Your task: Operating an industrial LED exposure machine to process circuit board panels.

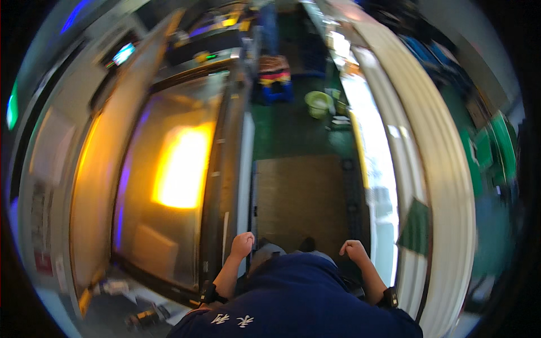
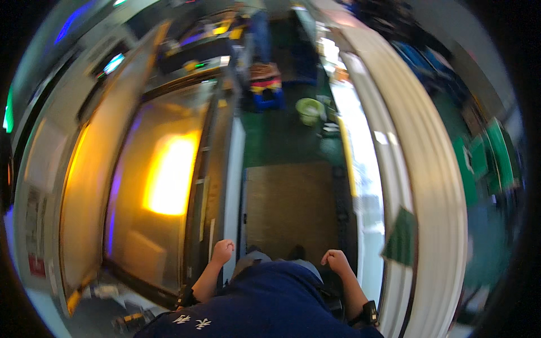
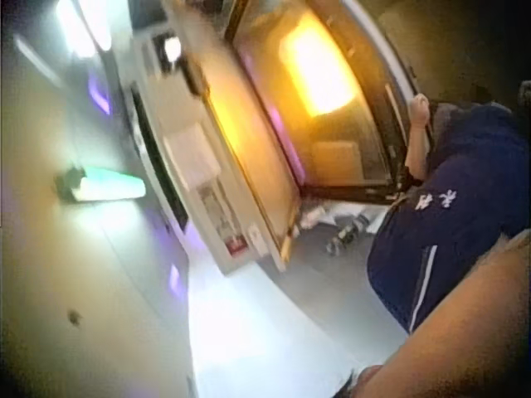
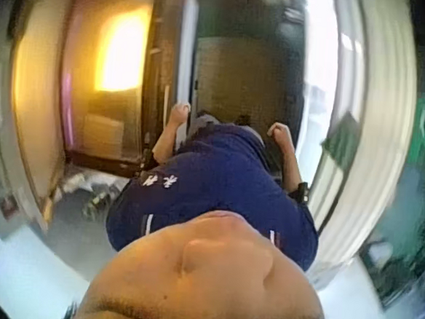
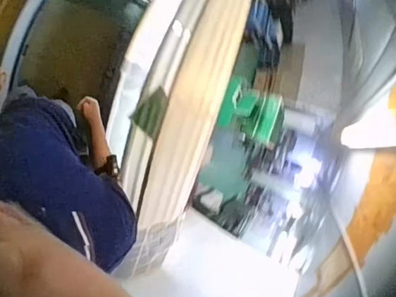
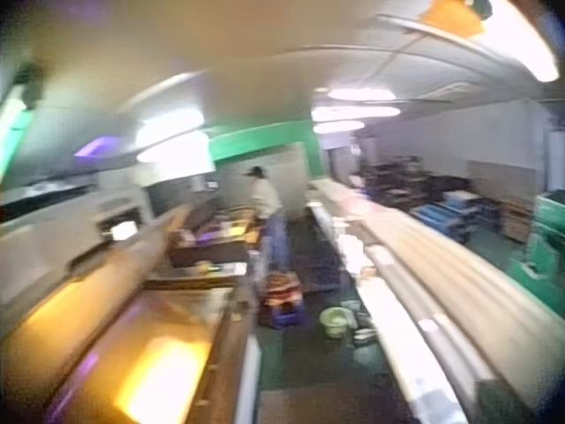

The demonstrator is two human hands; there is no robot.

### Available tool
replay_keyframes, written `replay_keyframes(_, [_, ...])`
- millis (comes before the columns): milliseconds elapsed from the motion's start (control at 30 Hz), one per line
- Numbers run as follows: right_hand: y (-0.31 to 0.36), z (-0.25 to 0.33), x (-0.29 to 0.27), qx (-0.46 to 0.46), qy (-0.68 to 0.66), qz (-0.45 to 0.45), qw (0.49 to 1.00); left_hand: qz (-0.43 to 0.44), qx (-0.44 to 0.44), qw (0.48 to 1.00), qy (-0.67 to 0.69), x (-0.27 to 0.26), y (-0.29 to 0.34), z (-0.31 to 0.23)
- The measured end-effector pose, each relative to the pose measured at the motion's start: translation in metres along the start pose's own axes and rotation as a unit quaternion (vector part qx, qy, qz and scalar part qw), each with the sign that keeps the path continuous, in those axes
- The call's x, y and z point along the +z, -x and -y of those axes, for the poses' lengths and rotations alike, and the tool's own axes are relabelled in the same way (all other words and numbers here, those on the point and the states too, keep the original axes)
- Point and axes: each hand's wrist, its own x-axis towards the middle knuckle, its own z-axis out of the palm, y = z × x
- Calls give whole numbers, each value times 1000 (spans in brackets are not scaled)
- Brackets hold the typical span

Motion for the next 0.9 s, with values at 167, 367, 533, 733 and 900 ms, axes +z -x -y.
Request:
replay_keyframes(167, [-80,95,48,-33,95,131,986,-202,-62,977,-20,-66,43,65])
replay_keyframes(367, [-145,187,145,-103,186,280,936,-384,-235,887,-103,-113,149,149])
replay_keyframes(533, [-189,219,231,-162,252,402,865,-429,-190,883,-16,-120,188,162])
replay_keyframes(733, [-194,250,323,-205,355,424,808,-473,-146,869,13,-116,185,153])
replay_keyframes(900, [-207,260,359,-333,419,511,673,-485,-110,865,68,-114,189,161])
